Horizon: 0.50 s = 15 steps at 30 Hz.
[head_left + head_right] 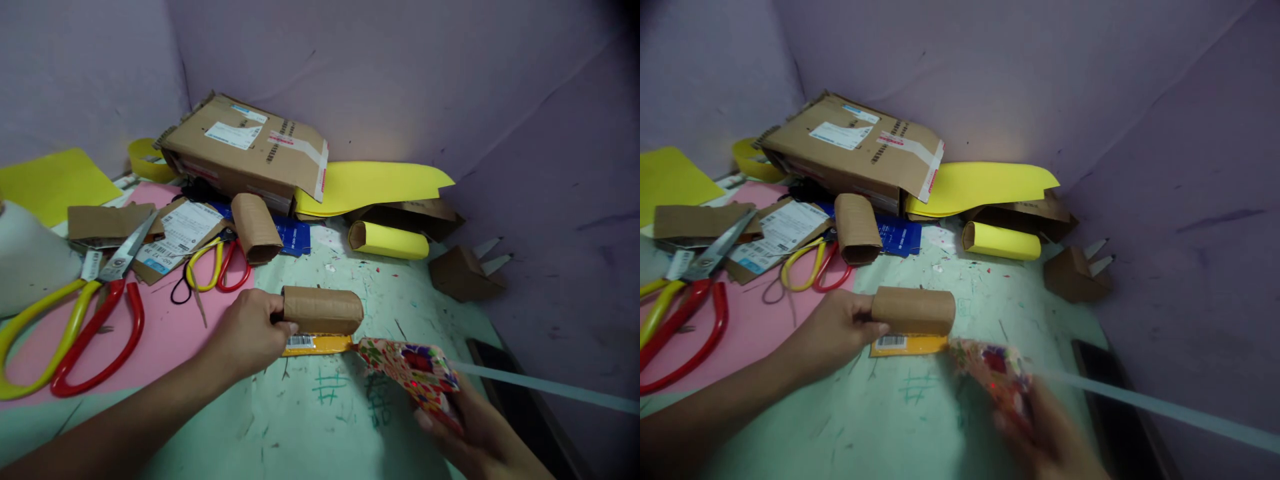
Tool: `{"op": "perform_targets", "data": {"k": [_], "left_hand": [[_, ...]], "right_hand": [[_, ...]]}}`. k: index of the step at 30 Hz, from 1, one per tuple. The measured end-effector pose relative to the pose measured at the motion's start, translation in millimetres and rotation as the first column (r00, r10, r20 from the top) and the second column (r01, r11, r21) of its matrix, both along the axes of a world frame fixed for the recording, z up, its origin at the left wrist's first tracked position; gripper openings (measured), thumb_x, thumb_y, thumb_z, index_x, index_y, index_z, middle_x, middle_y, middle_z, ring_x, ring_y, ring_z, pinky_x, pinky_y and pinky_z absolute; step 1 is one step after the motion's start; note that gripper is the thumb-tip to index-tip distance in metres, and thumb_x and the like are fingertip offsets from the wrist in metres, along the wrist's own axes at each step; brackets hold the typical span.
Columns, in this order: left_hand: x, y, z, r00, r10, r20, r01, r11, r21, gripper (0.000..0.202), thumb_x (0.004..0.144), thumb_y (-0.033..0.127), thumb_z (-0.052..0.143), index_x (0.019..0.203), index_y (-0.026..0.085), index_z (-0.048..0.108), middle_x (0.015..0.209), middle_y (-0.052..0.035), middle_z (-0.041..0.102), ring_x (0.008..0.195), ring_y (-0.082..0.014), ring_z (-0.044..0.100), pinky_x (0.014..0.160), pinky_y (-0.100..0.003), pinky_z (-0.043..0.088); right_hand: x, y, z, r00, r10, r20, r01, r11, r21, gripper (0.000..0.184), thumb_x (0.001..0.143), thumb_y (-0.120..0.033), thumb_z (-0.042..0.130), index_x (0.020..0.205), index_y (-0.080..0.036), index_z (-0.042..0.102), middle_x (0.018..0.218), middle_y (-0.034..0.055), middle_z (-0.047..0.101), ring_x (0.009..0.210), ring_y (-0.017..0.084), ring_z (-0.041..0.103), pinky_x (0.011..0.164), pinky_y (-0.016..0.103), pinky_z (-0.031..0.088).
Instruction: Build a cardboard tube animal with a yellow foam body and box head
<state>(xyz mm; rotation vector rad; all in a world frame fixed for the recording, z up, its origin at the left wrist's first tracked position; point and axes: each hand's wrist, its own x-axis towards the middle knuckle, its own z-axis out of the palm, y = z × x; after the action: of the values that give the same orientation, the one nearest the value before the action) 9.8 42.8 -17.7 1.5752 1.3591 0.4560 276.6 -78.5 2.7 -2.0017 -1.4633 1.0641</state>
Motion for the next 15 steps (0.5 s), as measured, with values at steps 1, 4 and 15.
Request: {"op": "perform_targets", "data": {"k": [1,4,15], "left_hand": [[-0.1,0.0,0.0,1.000,0.001,-0.003,-0.001,1.000,0.000,0.020,0.065,0.027,0.053,0.074,0.018,0.070,0.069,-0.0018,0.066,0.071,-0.0214,0.061,0.063,-0.031,0.044],[0.2,0.2,0.5,1.000,0.005,-0.004,-0.005,1.000,-0.004,0.019,0.065,0.027,0.053,0.072,0.018,0.069,0.068,-0.0016,0.065,0.070,-0.0210,0.061,0.062,-0.031,0.044],[0.4,0.4,1.1,1.000,0.010,0.020,-0.009,0.999,-0.031,0.023,0.065,0.026,0.053,0.076,0.019,0.071,0.072,-0.0027,0.068,0.071,-0.0221,0.061,0.064,-0.033,0.045]], "right_hand": [[0.5,-0.3,-0.4,1.000,-0.005,-0.008,0.005,1.000,-0.004,0.053,0.080,-0.047,0.059,0.124,-0.018,0.057,0.131,0.0131,0.060,0.121,0.030,0.055,0.102,0.038,0.044],[-1.8,-1.0,0.2,0.999,-0.034,-0.018,0.034,0.999,-0.005,0.054,0.080,-0.049,0.059,0.124,-0.017,0.057,0.131,0.0133,0.059,0.123,0.030,0.053,0.103,0.037,0.042],[0.1,0.6,7.0,0.988,-0.151,-0.029,0.153,0.987,0.059,0.051,0.077,-0.050,0.062,0.120,-0.021,0.059,0.120,0.0109,0.066,0.117,0.030,0.058,0.094,0.035,0.050]]}}
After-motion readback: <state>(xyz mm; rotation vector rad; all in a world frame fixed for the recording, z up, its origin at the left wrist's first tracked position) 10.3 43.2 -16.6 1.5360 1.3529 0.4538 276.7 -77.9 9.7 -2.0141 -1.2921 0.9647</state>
